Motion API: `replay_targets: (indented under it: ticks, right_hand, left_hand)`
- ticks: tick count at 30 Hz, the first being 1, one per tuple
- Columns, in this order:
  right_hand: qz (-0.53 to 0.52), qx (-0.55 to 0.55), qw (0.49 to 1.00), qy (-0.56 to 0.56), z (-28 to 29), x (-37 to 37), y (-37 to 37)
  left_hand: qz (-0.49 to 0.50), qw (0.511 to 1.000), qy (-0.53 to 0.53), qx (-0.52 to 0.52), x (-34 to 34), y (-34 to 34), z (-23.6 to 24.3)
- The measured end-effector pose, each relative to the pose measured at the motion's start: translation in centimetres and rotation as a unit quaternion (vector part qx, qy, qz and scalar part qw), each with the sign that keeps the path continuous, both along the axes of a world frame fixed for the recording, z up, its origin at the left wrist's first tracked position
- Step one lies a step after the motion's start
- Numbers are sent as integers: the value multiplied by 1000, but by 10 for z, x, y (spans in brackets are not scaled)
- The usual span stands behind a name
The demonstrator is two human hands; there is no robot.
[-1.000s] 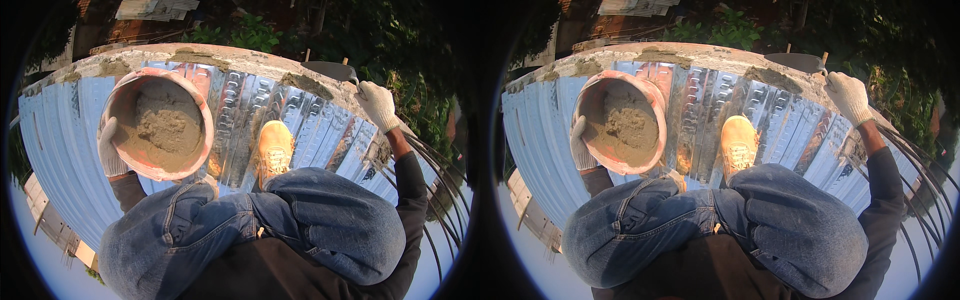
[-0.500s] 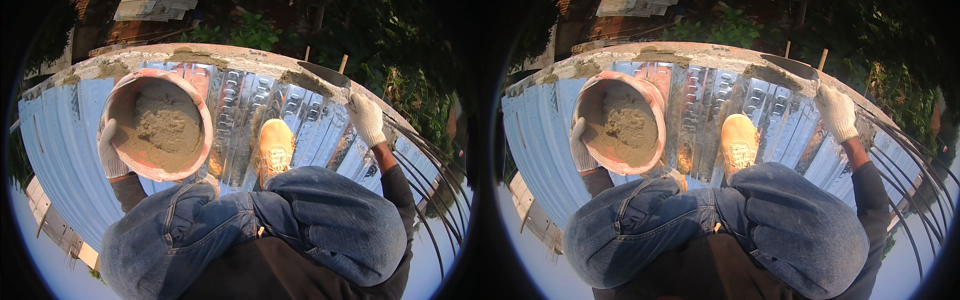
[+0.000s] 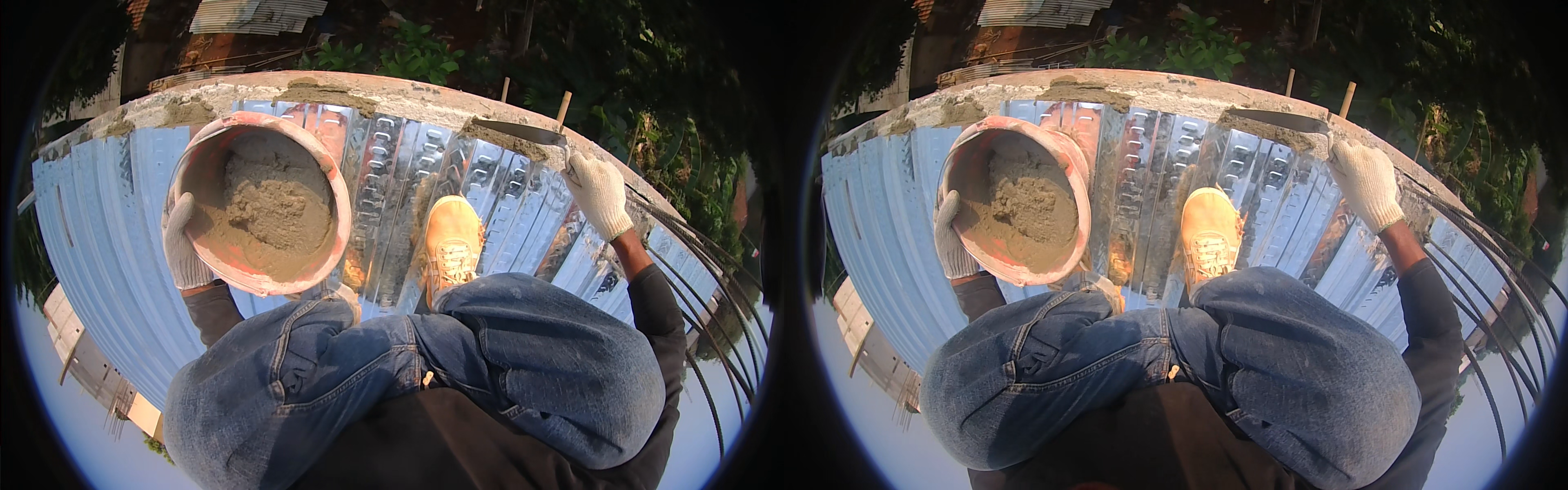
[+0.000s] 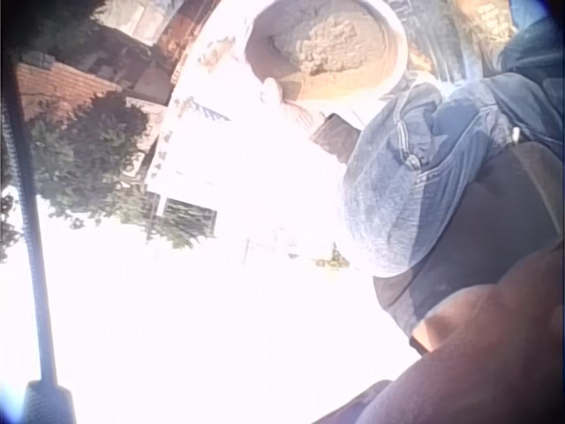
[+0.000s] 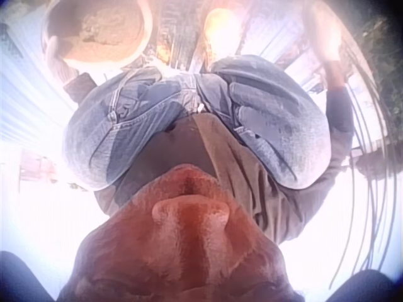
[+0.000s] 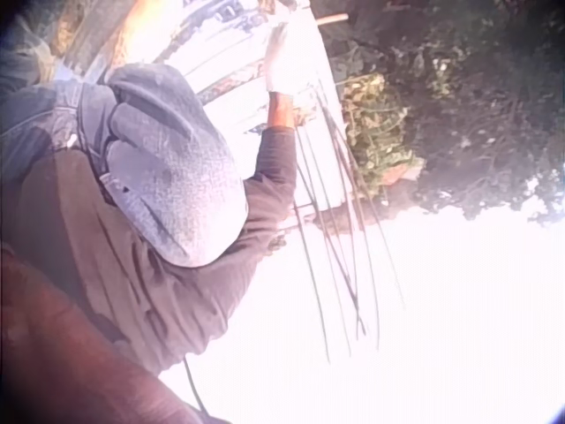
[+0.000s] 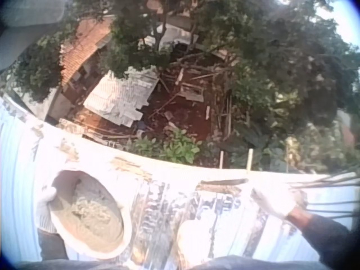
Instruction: The person scoops cement from a bucket with a trowel and applies it to the edge of a corrugated metal roof. They repeatedly smooth the cement along the roof's edge, working methodically to cover the seam.
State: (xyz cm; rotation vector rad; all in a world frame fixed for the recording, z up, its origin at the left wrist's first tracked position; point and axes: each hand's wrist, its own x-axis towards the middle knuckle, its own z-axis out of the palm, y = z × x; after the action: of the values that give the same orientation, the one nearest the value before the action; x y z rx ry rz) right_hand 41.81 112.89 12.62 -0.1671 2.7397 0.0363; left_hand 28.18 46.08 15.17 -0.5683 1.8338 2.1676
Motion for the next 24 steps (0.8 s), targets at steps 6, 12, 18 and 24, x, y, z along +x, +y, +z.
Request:
replay_targets:
  ticks: [6, 12, 18, 24]
  right_hand:
    - [8, -29, 999, 41, -28, -76, -44]
    - [91, -62, 991, 79, -54, -138, -81]
    - [179, -6, 983, 33, -56, -148, -70]
    - [151, 53, 986, -37, -38, -101, -7]
  left_hand:
    - [-7, 1000, -2, -3, -3, 1, 0]
    - [-11, 1000, -3, -7, -6, 5, 2]
    - [-11, 1000, -2, 2, -8, 6, 0]
    - [-2, 1000, -5, 9, -5, 2, -2]
